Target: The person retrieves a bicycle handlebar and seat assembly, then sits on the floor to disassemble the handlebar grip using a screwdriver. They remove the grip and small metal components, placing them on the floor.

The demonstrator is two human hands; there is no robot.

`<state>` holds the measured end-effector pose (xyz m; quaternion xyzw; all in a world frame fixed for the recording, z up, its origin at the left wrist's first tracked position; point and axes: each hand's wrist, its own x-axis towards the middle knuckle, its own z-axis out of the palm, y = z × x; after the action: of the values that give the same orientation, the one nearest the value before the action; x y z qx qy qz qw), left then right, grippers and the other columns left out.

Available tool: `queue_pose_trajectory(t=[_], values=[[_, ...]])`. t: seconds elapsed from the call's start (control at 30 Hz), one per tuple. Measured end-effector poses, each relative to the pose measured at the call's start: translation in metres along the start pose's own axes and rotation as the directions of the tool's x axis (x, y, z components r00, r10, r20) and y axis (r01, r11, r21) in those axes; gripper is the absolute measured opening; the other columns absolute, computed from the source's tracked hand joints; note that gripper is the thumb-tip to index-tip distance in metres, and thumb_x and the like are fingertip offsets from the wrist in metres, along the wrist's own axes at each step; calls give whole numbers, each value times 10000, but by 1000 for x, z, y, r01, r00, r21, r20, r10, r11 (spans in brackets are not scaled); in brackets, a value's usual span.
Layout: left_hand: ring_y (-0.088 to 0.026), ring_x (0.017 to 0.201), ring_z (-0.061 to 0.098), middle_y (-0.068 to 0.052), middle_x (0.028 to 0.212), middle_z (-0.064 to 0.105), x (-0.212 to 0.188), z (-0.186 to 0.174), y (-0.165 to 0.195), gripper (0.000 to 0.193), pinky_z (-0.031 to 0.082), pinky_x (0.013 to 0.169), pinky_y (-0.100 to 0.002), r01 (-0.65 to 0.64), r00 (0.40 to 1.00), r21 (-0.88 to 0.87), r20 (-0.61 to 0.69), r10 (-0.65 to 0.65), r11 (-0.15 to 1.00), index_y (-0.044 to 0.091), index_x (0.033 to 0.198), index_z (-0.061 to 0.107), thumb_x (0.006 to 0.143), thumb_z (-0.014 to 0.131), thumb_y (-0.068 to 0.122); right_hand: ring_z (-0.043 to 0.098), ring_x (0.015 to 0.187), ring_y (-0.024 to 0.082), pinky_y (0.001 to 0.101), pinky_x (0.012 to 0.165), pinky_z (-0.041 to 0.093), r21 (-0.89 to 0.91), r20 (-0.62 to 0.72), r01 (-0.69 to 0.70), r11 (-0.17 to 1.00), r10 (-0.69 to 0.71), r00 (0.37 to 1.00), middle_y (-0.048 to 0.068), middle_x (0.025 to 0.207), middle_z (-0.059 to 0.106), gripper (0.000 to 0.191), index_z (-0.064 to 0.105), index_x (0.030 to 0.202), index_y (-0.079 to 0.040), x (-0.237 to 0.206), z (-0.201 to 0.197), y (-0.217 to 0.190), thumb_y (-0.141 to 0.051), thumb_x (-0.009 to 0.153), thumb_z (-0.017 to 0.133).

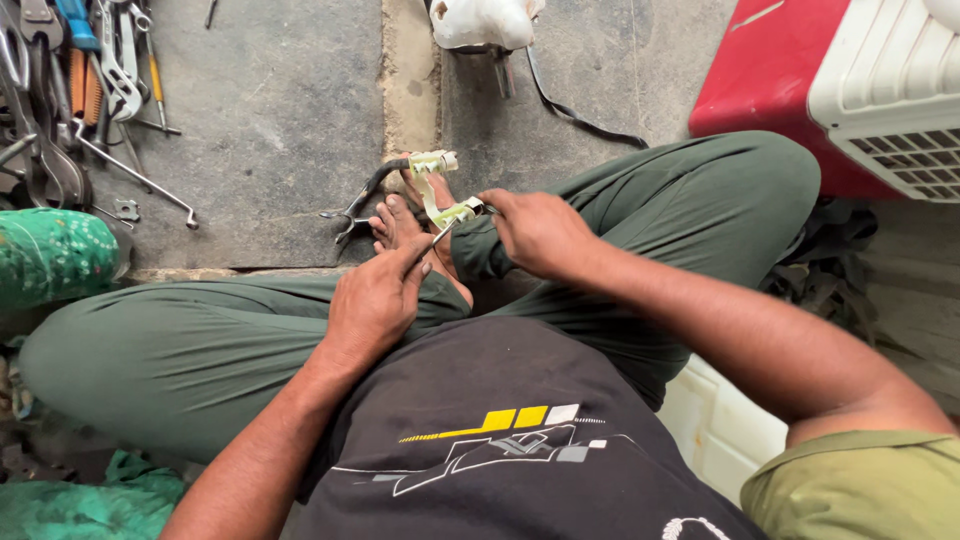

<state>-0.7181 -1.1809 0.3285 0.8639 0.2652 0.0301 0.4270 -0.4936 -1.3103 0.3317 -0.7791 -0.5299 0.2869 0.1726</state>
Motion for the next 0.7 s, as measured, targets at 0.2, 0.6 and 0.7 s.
queue_pose_trajectory(t=[0.2, 0.6, 0.7], values=[[-389, 813, 679, -139, 889, 706, 0, 0, -2, 311, 527, 676, -492, 25, 1000, -63, -8, -25, 998, 201, 1266, 675, 958, 652, 235, 645, 730, 420, 515, 665, 525, -324, -101, 36, 945, -72, 992, 155, 785, 710, 169, 762, 910, -73, -11, 9, 21, -188, 875, 644], [-364, 712, 650, -122, 813, 637, -6, 4, -2, 374, 502, 624, -489, -64, 996, 104, -52, 70, 992, 207, 1324, 655, 951, 677, 221, 676, 617, 85, 265, 586, 556, 493, -88, -312, 812, 404, 911, 44, 709, 716, 186, 739, 992, -10, 7, -27, -20, -133, 927, 615], [-348, 696, 640, -115, 805, 617, -7, 6, -5, 385, 501, 612, -481, -98, 991, 162, -74, 111, 982, 211, 1330, 656, 947, 688, 231, 699, 639, 103, 284, 626, 562, 327, -158, -194, 925, 256, 954, 67, 716, 729, 188, 757, 966, -7, 9, -31, -15, -115, 918, 611]])
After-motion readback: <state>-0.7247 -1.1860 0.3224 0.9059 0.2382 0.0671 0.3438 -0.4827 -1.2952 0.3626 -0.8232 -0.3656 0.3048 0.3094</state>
